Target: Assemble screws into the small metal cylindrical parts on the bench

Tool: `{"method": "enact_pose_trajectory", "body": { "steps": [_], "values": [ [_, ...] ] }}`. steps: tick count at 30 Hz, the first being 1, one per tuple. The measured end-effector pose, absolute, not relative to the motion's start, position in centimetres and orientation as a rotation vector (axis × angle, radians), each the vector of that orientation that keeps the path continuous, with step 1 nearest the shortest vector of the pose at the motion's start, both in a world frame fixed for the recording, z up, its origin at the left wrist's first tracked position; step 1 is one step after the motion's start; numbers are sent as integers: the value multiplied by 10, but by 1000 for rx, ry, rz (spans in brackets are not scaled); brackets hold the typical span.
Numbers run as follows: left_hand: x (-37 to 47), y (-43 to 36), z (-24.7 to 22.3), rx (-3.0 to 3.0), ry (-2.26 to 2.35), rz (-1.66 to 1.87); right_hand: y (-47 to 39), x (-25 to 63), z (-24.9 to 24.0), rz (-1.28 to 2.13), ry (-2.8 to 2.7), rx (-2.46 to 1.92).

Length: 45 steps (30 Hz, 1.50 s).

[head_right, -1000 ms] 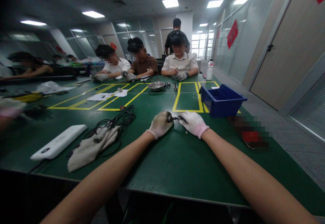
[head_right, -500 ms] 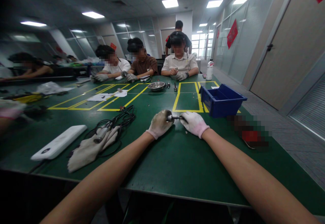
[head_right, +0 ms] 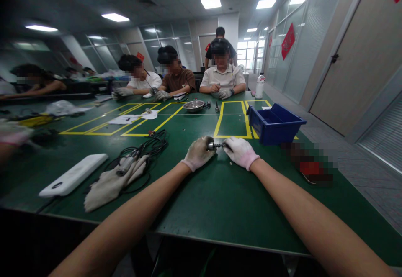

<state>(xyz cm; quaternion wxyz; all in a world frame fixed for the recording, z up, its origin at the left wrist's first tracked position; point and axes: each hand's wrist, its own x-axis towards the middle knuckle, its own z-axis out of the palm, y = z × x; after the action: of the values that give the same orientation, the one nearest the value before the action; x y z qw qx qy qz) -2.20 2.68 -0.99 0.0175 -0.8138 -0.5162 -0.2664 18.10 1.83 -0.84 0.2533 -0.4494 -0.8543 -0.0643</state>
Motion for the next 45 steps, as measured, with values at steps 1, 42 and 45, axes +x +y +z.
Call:
{"method": "enact_pose_trajectory", "body": {
  "steps": [1, 42, 45],
  "values": [
    [-22, 27, -10, -2527, -1599, -837, 18, 181, -8, -174, -2321, -1222],
    [-16, 27, -11, -2468, -1586, -1343, 7, 171, -6, -283, -2333, -1269],
    [-16, 29, -12, -2511, -1575, -1334, 6, 170, -7, -321, -2290, -1294]
  ]
}}
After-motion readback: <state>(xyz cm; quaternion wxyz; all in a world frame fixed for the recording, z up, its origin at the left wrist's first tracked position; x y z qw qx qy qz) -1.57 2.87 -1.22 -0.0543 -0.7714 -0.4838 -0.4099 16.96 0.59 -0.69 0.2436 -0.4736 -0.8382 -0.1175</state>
